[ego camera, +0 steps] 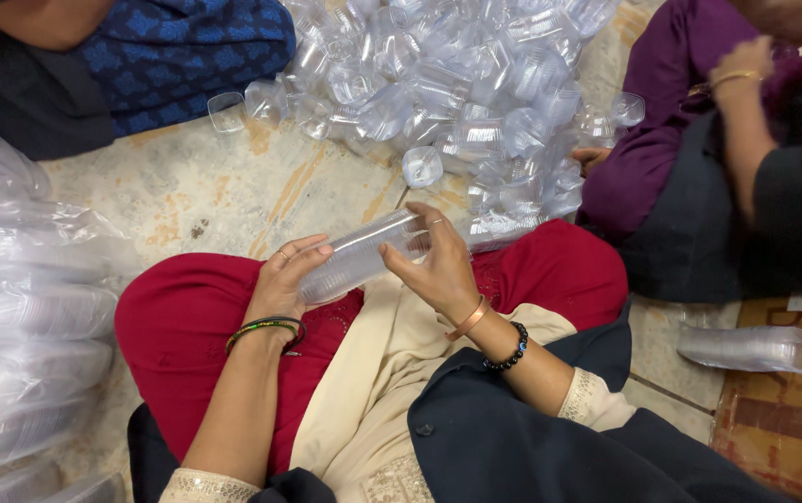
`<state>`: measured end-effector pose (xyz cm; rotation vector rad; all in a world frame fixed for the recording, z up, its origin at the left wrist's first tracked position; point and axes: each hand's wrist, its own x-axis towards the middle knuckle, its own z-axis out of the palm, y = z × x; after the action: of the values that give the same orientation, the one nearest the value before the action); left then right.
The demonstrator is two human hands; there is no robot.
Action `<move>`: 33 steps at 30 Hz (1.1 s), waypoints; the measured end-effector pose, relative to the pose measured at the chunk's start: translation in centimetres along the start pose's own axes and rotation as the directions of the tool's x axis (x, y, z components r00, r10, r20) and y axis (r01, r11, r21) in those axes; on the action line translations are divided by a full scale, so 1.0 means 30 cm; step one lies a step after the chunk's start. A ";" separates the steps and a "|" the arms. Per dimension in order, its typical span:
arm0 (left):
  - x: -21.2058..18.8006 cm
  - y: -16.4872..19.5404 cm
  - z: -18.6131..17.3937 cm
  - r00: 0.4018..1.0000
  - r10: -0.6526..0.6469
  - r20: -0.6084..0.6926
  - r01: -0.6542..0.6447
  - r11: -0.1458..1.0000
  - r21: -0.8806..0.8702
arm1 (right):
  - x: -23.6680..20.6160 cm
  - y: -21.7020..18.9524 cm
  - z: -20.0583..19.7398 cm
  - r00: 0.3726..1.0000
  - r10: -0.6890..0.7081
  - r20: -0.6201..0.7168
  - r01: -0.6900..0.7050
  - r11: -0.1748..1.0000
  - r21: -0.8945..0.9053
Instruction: The person sits on the floor and nests clear plastic cups into one another to form stacked sleeves, then places the completed stacks onto the floor beside them. They repeatedly pick loose cups from a large pile, align and press each cup into the stack, and occasionally gather finished stacks aside.
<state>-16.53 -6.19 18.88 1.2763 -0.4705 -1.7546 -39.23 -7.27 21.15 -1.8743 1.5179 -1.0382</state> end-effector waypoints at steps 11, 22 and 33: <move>0.005 0.000 -0.010 0.997 0.014 0.076 -0.014 1.000 0.000 | 0.006 -0.024 -0.001 0.998 -0.067 0.009 0.067 0.998 -0.010; -0.001 -0.005 -0.016 0.996 0.020 0.092 -0.019 1.000 -0.009 | 0.011 -0.043 0.003 0.995 -0.096 -0.005 0.096 0.995 -0.030; 0.004 0.000 -0.018 0.997 0.005 0.077 -0.002 0.999 -0.042 | 0.017 -0.054 0.009 0.994 -0.103 0.031 0.105 0.992 -0.067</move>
<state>-16.06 -6.17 18.60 1.1807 -0.4772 -1.8065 -38.03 -7.38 22.38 -2.0256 1.4710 -1.0136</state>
